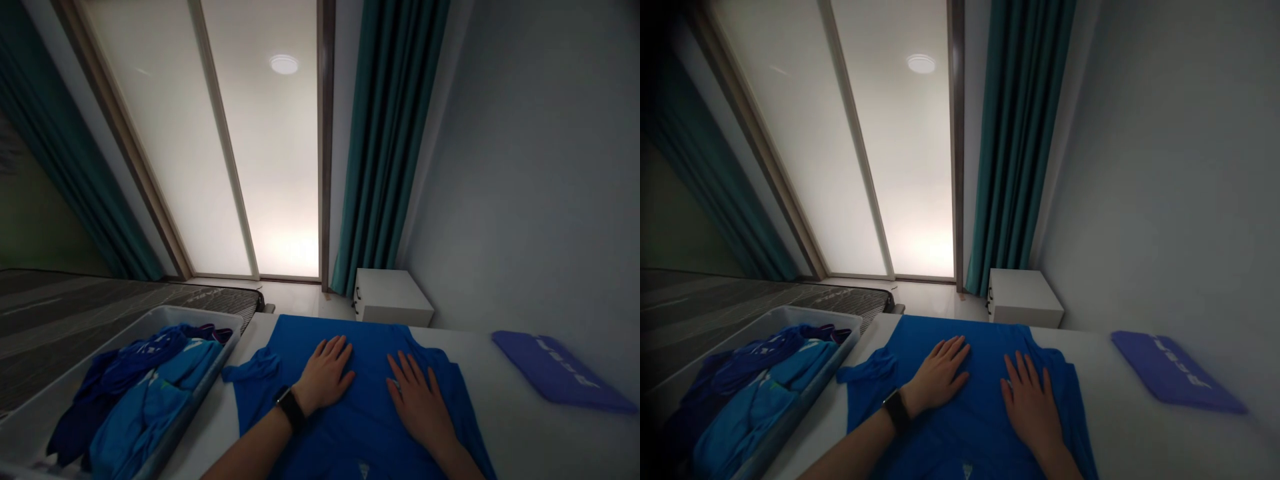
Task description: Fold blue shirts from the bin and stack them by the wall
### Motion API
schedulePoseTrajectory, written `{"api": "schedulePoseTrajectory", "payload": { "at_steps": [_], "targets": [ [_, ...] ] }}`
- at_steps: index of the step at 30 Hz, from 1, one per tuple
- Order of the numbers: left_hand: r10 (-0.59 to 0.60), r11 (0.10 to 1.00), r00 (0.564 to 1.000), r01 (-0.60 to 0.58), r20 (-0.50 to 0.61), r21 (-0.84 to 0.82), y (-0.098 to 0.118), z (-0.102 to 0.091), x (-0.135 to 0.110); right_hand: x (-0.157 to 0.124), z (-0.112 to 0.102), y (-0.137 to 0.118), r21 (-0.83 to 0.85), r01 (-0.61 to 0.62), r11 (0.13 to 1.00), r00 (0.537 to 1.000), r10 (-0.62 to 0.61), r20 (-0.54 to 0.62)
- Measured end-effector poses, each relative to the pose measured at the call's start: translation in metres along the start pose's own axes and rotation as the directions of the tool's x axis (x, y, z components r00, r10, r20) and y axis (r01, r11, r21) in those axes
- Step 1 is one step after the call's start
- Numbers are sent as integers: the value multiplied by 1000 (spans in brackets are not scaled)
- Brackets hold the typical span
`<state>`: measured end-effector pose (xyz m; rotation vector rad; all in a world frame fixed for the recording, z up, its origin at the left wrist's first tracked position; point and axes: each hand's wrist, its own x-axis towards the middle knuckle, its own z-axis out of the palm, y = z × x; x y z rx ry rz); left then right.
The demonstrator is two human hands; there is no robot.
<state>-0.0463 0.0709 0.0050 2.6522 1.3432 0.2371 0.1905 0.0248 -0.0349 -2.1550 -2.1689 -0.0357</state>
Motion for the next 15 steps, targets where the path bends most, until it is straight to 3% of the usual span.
{"api": "schedulePoseTrajectory", "payload": {
  "at_steps": [3, 10, 15],
  "targets": [
    [22, 999, 1000, -22, 5, -29, 12, 8, -2, 0, -4, -2, 16, -5, 1000, 1000, 5, 25],
    [30, 999, 999, -31, -16, -9, 8, 14, -5, -1, -7, -3, 44, -18, 999, 999, 17, 33],
    [64, 998, 994, -64, -89, 8, 28, 11, 26, -1, -13, -5, 65, -12, 998, 1000, 10, 26]
  ]
}}
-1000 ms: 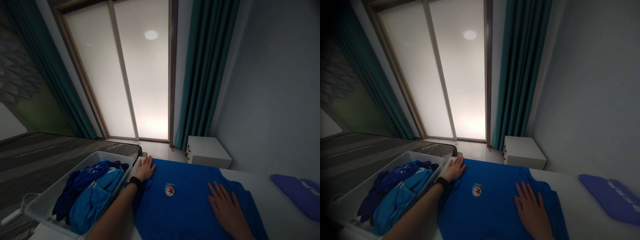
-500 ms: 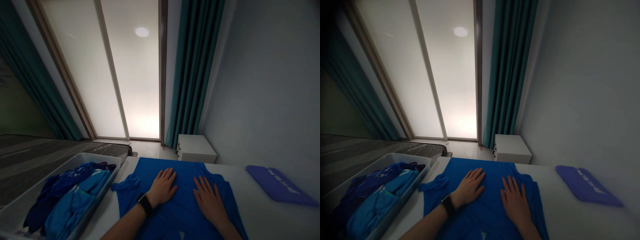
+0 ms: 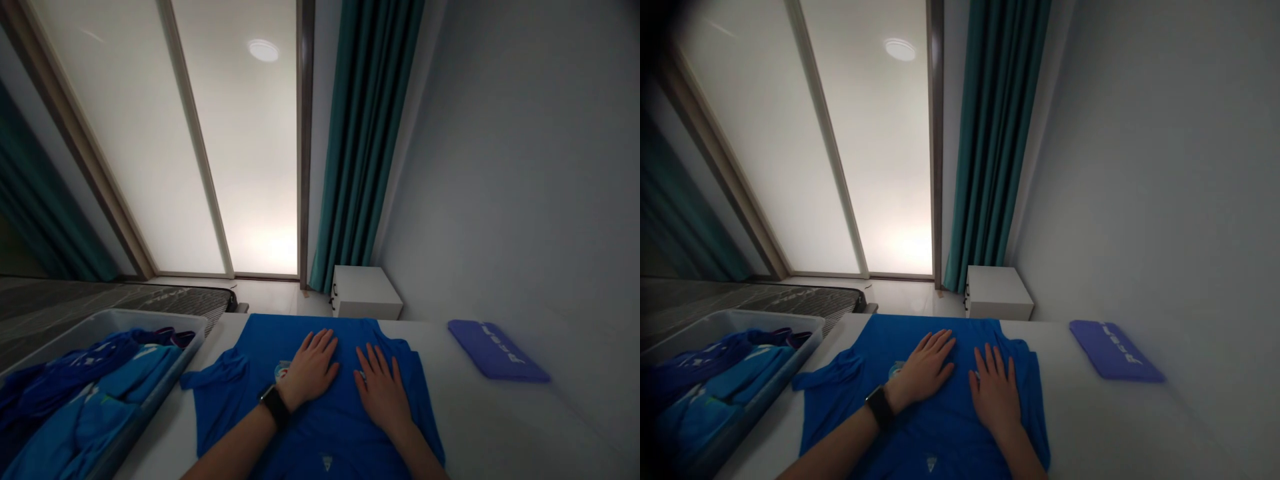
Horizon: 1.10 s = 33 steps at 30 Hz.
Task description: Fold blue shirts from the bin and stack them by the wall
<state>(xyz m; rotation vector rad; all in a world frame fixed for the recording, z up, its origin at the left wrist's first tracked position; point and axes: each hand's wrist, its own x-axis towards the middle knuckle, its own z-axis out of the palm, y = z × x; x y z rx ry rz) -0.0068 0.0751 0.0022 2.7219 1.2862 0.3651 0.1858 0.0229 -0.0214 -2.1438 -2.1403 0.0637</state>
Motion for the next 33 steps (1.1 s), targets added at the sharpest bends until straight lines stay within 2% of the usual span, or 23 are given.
{"api": "schedulePoseTrajectory", "payload": {
  "at_steps": [5, 9, 14, 18, 24, 33],
  "targets": [
    [129, 991, 990, -132, -60, -38, 24, 6, 59, 0, -7, 0, 30, -10, 999, 999, 9, 38],
    [104, 994, 993, -106, -58, -36, 28, 18, 89, 0, -3, 7, 71, -2, 998, 999, -1, 34],
    [96, 995, 988, -100, -120, -25, 25, 33, 91, 0, 2, 16, 115, 30, 993, 996, -20, -85],
    [102, 992, 988, -109, -120, -56, 22, 37, 89, 9, -12, 20, 107, 1, 994, 992, 12, -125],
    [84, 992, 991, -94, -107, -90, 23, 34, 90, 43, -33, 27, 8, -43, 999, 985, 44, -167],
    [72, 993, 994, -79, -82, -83, 24, 32, 90, 91, -29, 48, -33, -84, 996, 990, 80, -113]
  ]
}}
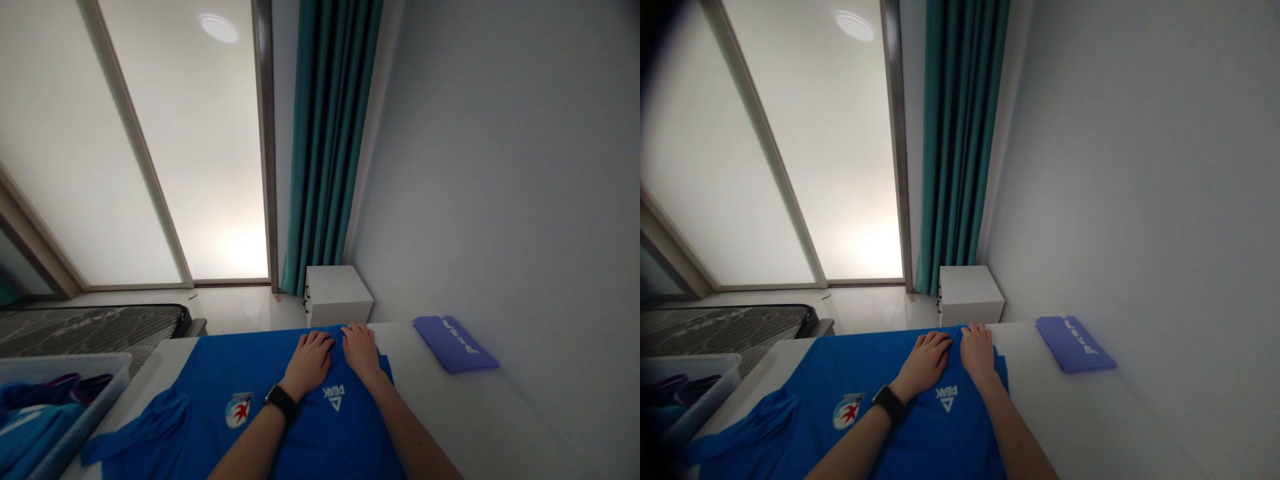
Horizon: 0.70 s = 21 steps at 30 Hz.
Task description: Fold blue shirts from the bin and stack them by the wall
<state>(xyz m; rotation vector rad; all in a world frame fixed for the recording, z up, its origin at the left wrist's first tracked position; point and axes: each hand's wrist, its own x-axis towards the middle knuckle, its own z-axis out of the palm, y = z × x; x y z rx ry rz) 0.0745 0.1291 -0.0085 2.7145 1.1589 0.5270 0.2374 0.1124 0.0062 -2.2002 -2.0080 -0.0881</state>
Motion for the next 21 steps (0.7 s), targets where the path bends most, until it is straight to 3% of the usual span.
{"api": "schedulePoseTrajectory", "payload": {
  "at_steps": [9, 15, 21],
  "targets": [
    [-57, 997, 998, 57, -3, 48, -1, 8, 0, 4, 4, 41, -33, -236, 971, 971, 234, -44],
    [-72, 996, 997, 71, 0, 60, -2, 14, -2, -8, 1, 36, -40, -221, 975, 974, 218, -55],
    [-73, 995, 997, 73, -8, 67, -4, 16, -2, -31, 0, 47, 79, -135, 988, 990, 131, 59]
  ]
}}
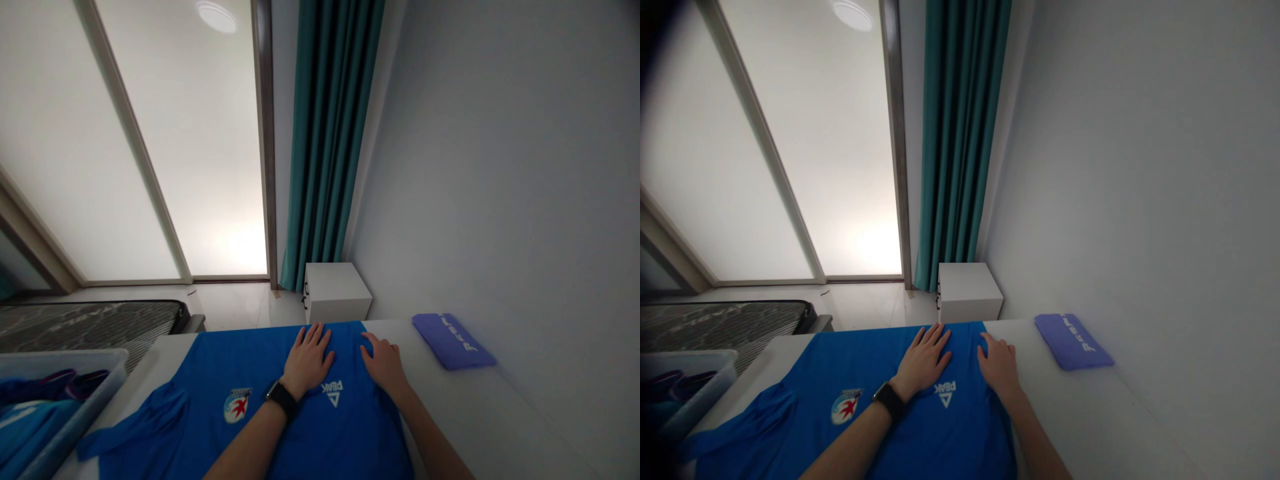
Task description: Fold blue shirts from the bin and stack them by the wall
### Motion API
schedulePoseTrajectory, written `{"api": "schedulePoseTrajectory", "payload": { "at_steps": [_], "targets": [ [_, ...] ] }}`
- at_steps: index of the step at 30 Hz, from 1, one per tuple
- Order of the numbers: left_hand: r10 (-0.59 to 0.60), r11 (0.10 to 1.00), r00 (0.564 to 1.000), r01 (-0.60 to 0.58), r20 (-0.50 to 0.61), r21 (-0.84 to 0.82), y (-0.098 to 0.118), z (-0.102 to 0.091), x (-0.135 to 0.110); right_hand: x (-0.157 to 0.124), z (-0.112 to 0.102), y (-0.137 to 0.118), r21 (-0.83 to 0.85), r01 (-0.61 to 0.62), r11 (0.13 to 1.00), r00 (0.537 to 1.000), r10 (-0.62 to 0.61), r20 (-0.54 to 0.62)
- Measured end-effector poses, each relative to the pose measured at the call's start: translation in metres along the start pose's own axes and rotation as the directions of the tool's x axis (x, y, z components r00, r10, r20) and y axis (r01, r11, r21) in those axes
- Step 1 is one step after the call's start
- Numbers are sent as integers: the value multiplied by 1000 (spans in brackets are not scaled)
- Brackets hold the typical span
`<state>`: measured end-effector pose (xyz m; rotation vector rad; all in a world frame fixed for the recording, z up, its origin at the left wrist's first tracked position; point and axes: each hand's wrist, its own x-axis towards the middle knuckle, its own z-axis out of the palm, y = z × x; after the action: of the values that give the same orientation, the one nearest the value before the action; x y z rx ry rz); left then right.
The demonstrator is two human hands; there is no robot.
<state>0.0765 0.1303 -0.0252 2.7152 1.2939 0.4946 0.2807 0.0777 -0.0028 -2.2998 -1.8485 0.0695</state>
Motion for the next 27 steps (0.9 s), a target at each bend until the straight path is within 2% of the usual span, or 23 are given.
{"api": "schedulePoseTrajectory", "payload": {
  "at_steps": [4, 8, 12, 18, 23, 27],
  "targets": [
    [-4, 1000, 1000, 4, 7, 0, 0, 0, 1, -18, -6, 23, 60, 53, 997, 998, -51, -27],
    [-7, 1000, 1000, 6, 22, 10, 0, -2, 1, -29, -13, 34, -6, -59, 998, 997, 58, -44],
    [-6, 1000, 1000, 6, 19, 15, 1, -3, 1, -29, -15, 33, -84, -92, 992, 994, 97, 47],
    [1, 1000, 1000, -1, 22, 17, 2, -4, 1, -6, -17, 16, -113, -89, 990, 995, 93, 34],
    [0, 1000, 999, -1, 33, 14, 3, -6, 1, 22, -11, -4, -104, -100, 989, 994, 104, 27],
    [6, 1000, 999, -7, 39, 30, 4, -8, 1, 43, -6, -9, -105, -131, 986, 991, 134, 22]
  ]
}}
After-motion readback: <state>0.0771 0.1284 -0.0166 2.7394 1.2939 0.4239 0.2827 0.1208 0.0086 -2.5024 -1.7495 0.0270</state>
